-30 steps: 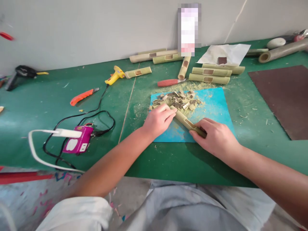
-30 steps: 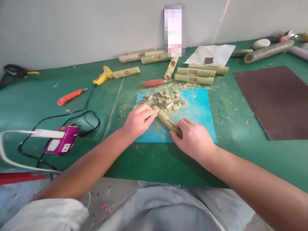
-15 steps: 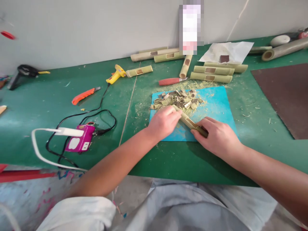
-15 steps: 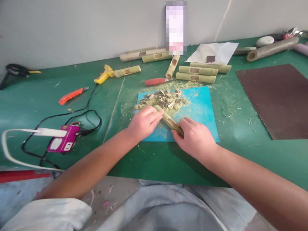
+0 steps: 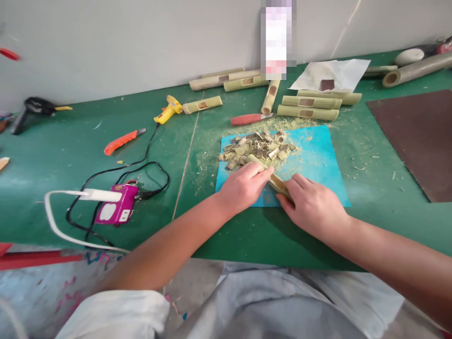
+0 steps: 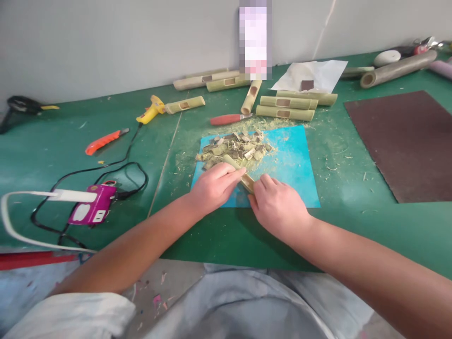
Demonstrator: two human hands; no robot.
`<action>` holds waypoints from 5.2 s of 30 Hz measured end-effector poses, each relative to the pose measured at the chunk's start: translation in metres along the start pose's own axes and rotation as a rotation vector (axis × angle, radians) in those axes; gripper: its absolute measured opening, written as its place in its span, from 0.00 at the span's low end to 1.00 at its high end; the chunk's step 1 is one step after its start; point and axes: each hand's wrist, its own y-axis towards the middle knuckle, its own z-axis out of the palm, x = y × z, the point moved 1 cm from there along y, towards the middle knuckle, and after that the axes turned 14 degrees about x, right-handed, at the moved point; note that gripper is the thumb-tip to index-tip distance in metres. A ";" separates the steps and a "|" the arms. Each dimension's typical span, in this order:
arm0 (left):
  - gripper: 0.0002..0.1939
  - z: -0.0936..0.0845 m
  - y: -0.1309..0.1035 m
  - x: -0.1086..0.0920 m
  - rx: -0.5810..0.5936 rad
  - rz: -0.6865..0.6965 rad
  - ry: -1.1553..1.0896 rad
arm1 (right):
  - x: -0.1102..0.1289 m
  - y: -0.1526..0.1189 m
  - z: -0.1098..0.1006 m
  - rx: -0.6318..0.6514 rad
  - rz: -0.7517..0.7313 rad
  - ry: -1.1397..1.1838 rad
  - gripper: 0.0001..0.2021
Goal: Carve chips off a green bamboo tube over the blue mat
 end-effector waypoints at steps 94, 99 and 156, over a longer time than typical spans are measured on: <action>0.15 -0.002 0.002 0.010 0.077 -0.040 -0.023 | -0.011 0.000 -0.005 0.056 0.111 0.083 0.11; 0.16 -0.003 -0.002 0.015 0.037 -0.093 0.029 | -0.010 0.000 -0.004 0.053 0.131 0.067 0.12; 0.22 -0.020 -0.005 0.034 -0.168 -0.043 -0.242 | -0.032 0.001 -0.025 -0.493 -0.161 -0.233 0.05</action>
